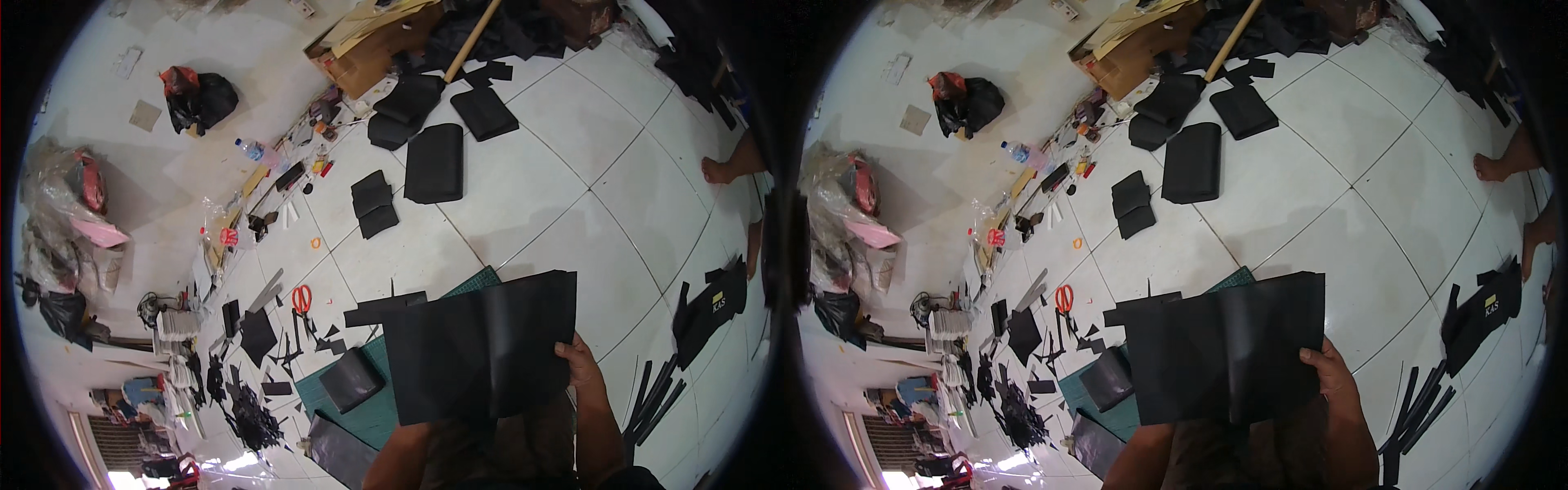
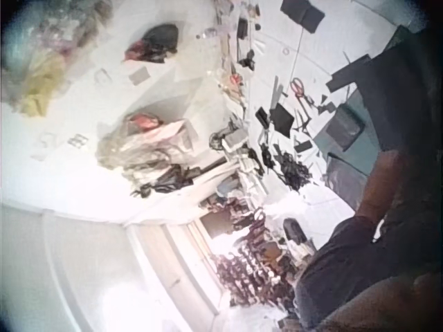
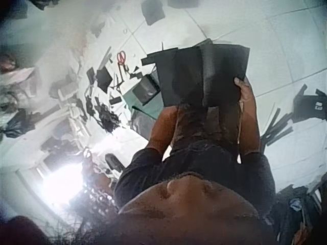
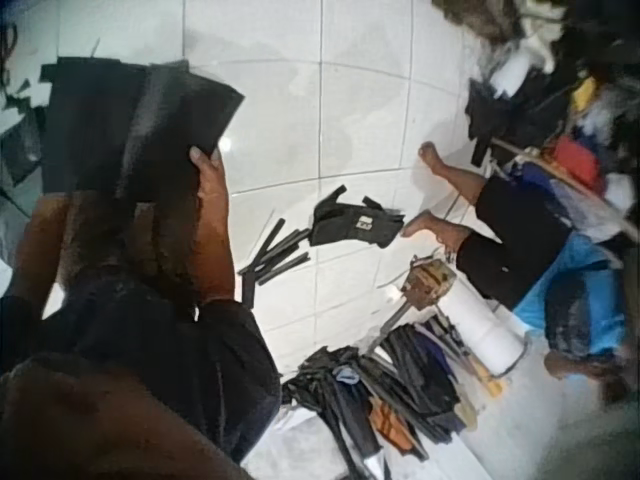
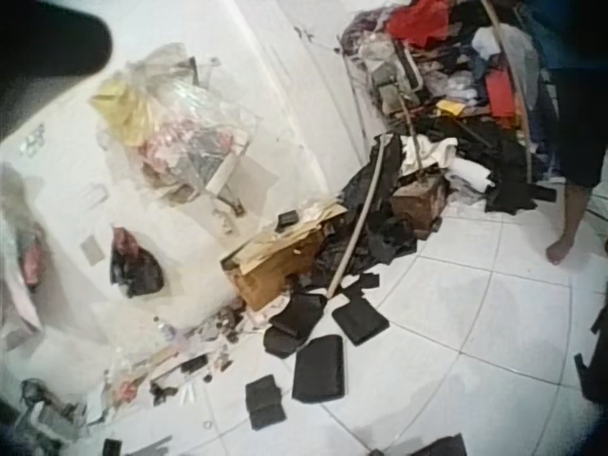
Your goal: Using a ruler and a utility knife to cut black textile or rubberized sheets on a cutting mat.
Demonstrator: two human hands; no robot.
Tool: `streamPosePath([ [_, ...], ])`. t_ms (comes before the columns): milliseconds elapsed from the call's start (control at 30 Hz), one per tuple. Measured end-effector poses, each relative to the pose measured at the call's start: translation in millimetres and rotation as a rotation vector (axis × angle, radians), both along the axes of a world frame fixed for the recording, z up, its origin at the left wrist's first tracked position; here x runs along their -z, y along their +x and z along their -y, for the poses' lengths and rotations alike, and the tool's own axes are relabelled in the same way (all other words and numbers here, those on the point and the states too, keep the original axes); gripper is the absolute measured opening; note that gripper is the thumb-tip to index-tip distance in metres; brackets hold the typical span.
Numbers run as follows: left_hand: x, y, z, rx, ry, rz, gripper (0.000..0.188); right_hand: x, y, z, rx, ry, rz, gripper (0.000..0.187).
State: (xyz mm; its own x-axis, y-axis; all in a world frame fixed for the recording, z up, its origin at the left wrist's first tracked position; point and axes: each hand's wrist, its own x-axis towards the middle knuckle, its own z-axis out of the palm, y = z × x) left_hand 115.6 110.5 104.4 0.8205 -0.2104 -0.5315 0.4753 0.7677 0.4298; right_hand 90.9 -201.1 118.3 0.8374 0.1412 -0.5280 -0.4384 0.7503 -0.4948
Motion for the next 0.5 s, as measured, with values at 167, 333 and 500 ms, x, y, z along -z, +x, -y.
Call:
streamPosePath([
  [167,-17,20,-13,0.020,-0.014,0.001,0.061,10,0,2,-0.020,0.007,0.004,0.059],
  [333,-9,22,-19,0.099,0.163,-0.058,0.061,15,0,-11,-0.079,0.065,0.019,0.063],
  [500,-8,10,-16,0.027,0.944,0.071,0.043,-5,11,-28,-0.136,0.003,0.064,0.062],
])
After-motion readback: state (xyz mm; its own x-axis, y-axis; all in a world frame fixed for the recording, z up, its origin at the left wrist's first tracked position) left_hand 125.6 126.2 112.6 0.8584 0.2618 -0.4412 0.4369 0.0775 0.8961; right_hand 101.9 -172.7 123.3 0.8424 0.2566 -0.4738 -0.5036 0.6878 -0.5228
